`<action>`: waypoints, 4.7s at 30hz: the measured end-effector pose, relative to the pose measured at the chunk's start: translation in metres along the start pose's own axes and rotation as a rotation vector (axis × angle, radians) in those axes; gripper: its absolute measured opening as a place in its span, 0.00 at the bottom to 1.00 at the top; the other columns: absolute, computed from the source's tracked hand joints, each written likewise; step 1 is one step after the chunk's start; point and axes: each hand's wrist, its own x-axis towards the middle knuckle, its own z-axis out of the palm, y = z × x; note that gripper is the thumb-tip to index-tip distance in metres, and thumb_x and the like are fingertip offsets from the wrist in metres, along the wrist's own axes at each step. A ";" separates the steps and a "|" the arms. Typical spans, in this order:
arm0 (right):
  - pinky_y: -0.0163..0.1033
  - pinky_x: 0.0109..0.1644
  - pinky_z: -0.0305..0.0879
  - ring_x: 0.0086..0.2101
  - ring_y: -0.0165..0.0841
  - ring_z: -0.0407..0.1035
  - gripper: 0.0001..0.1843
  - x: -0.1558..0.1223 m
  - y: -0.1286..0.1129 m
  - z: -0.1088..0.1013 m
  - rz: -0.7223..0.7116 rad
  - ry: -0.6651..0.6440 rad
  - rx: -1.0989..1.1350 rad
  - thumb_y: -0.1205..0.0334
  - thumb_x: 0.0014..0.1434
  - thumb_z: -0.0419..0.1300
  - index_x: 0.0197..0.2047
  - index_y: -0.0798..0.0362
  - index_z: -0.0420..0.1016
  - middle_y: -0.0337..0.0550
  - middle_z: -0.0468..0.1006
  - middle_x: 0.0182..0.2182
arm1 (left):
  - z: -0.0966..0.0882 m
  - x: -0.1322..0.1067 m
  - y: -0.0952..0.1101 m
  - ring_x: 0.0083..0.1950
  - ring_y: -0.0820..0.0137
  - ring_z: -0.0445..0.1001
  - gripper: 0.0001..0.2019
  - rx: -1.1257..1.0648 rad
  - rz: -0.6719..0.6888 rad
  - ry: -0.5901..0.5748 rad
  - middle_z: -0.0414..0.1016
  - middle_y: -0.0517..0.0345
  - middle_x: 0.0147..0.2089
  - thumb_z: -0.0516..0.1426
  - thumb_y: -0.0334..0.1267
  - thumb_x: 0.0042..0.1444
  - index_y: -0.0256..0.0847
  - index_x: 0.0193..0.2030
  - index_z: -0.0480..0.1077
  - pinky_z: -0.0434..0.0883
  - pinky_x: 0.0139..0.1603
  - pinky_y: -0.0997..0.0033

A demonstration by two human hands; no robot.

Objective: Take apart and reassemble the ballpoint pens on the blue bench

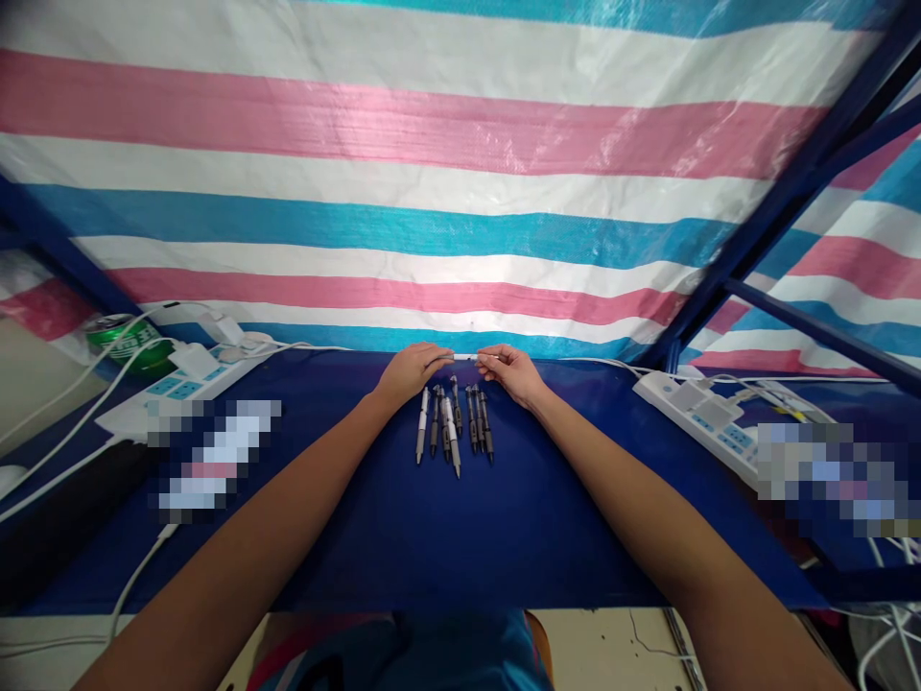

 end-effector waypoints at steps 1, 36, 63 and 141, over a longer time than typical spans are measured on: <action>0.40 0.38 0.73 0.35 0.34 0.75 0.25 0.000 0.000 0.000 -0.017 0.004 -0.019 0.43 0.48 0.78 0.43 0.49 0.82 0.42 0.82 0.33 | 0.000 0.000 0.000 0.54 0.61 0.79 0.18 0.005 -0.002 -0.011 0.84 0.53 0.53 0.51 0.47 0.76 0.46 0.58 0.79 0.72 0.58 0.58; 0.38 0.29 0.69 0.29 0.34 0.74 0.22 0.005 0.009 -0.001 -0.098 0.001 -0.191 0.43 0.55 0.74 0.45 0.49 0.81 0.42 0.84 0.34 | 0.005 -0.002 0.000 0.55 0.60 0.78 0.17 0.020 0.035 -0.041 0.82 0.52 0.55 0.51 0.44 0.76 0.44 0.60 0.78 0.74 0.57 0.58; 0.39 0.32 0.71 0.33 0.36 0.77 0.23 0.000 0.001 0.002 -0.092 0.012 -0.168 0.44 0.50 0.76 0.41 0.49 0.79 0.43 0.83 0.36 | -0.003 -0.002 0.013 0.53 0.60 0.77 0.15 -0.011 0.024 -0.016 0.82 0.50 0.51 0.53 0.43 0.74 0.42 0.57 0.78 0.74 0.55 0.58; 0.39 0.35 0.72 0.31 0.31 0.72 0.22 0.002 0.002 -0.001 -0.097 -0.037 -0.177 0.48 0.48 0.78 0.42 0.50 0.82 0.44 0.84 0.42 | -0.003 -0.002 0.011 0.52 0.61 0.77 0.13 -0.034 0.065 0.031 0.82 0.50 0.50 0.55 0.41 0.74 0.43 0.55 0.78 0.74 0.54 0.59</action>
